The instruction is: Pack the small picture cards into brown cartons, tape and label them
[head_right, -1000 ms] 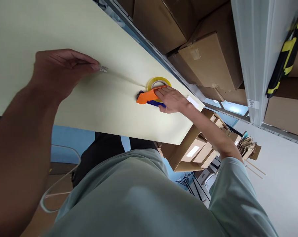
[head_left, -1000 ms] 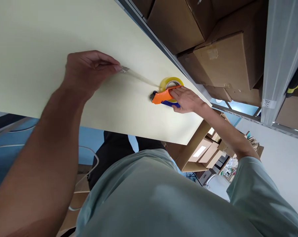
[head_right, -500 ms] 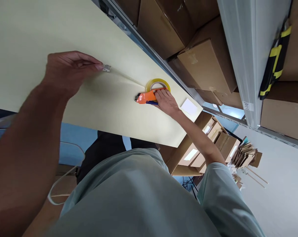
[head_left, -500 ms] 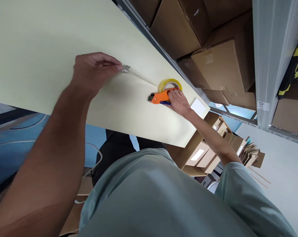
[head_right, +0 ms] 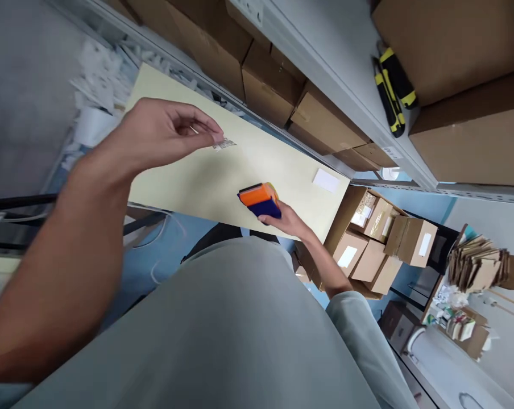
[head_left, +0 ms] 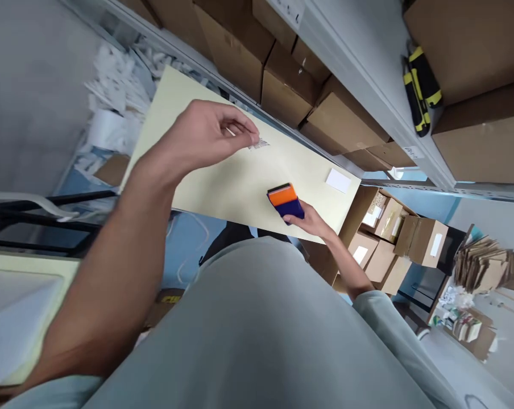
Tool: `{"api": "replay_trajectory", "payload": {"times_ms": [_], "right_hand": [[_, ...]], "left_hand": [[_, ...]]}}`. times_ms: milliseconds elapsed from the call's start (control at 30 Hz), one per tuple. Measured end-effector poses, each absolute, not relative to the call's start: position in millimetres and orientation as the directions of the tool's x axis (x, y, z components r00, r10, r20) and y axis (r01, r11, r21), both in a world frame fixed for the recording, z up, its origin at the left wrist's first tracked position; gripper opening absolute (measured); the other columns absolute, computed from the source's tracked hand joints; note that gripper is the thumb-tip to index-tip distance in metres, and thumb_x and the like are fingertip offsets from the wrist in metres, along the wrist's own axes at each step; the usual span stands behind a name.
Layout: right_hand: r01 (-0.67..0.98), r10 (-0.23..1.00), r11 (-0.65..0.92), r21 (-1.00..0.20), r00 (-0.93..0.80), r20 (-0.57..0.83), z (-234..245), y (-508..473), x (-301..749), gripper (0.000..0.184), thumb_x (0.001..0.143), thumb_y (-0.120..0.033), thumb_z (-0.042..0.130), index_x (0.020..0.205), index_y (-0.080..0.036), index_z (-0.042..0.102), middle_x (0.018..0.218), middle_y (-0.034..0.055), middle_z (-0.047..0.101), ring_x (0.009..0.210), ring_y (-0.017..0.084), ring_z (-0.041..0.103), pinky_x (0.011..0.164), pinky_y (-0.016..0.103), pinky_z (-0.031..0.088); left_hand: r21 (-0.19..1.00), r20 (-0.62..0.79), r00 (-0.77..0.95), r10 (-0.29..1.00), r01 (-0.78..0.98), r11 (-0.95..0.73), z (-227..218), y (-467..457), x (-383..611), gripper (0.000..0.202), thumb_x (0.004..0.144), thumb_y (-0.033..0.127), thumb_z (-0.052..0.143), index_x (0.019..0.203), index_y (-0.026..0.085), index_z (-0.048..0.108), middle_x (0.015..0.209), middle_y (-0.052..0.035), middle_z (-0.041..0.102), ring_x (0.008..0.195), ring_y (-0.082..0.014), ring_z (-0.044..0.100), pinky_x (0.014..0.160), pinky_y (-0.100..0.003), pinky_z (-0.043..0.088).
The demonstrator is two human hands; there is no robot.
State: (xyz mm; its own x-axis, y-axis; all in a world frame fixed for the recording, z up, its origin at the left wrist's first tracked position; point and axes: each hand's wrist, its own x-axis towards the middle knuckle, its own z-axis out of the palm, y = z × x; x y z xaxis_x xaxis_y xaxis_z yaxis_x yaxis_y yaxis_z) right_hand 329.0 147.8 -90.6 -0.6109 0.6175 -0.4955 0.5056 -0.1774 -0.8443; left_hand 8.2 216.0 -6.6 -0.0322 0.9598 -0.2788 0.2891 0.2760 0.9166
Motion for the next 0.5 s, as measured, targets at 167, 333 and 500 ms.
{"api": "replay_trajectory", "payload": {"times_ms": [167, 333, 500], "right_hand": [[0.333, 0.703, -0.311, -0.890, -0.550, -0.451, -33.1, 91.0, 314.7, 0.077, 0.079, -0.081, 0.086, 0.120, -0.017, 0.074, 0.108, 0.0079, 0.077, 0.099, 0.026, 0.073, 0.091, 0.041, 0.064], [0.293, 0.797, -0.145, -0.945, -0.531, -0.287, -1.9, 66.0, 299.2, 0.058, 0.086, -0.064, 0.090, 0.122, -0.020, 0.077, 0.122, 0.0101, 0.074, 0.108, 0.027, 0.072, 0.097, 0.040, 0.062], [0.283, 0.865, 0.049, -0.958, -0.491, -0.100, 13.2, 54.4, 293.0, 0.043, 0.091, -0.056, 0.090, 0.117, -0.023, 0.078, 0.125, 0.0107, 0.074, 0.121, 0.029, 0.069, 0.110, 0.044, 0.058]], "left_hand": [[0.862, -0.120, 0.127, 0.985, 0.506, 0.040, 114.7, 200.7, 34.6, 0.026, 0.090, 0.049, 0.067, 0.094, 0.027, 0.081, 0.091, 0.0009, 0.082, 0.088, -0.0213, 0.074, 0.083, -0.041, 0.061], [0.728, 0.075, 0.240, 0.968, 0.650, -0.217, 198.8, 163.2, 48.4, 0.031, 0.100, 0.050, 0.055, 0.094, 0.029, 0.076, 0.094, 0.0057, 0.079, 0.083, -0.0170, 0.071, 0.080, -0.037, 0.056], [0.693, 0.222, 0.299, 0.928, 0.621, -0.365, 234.1, 132.3, 43.0, 0.028, 0.109, 0.049, 0.058, 0.098, 0.030, 0.074, 0.099, 0.0072, 0.076, 0.089, -0.0160, 0.069, 0.080, -0.034, 0.054]]}}
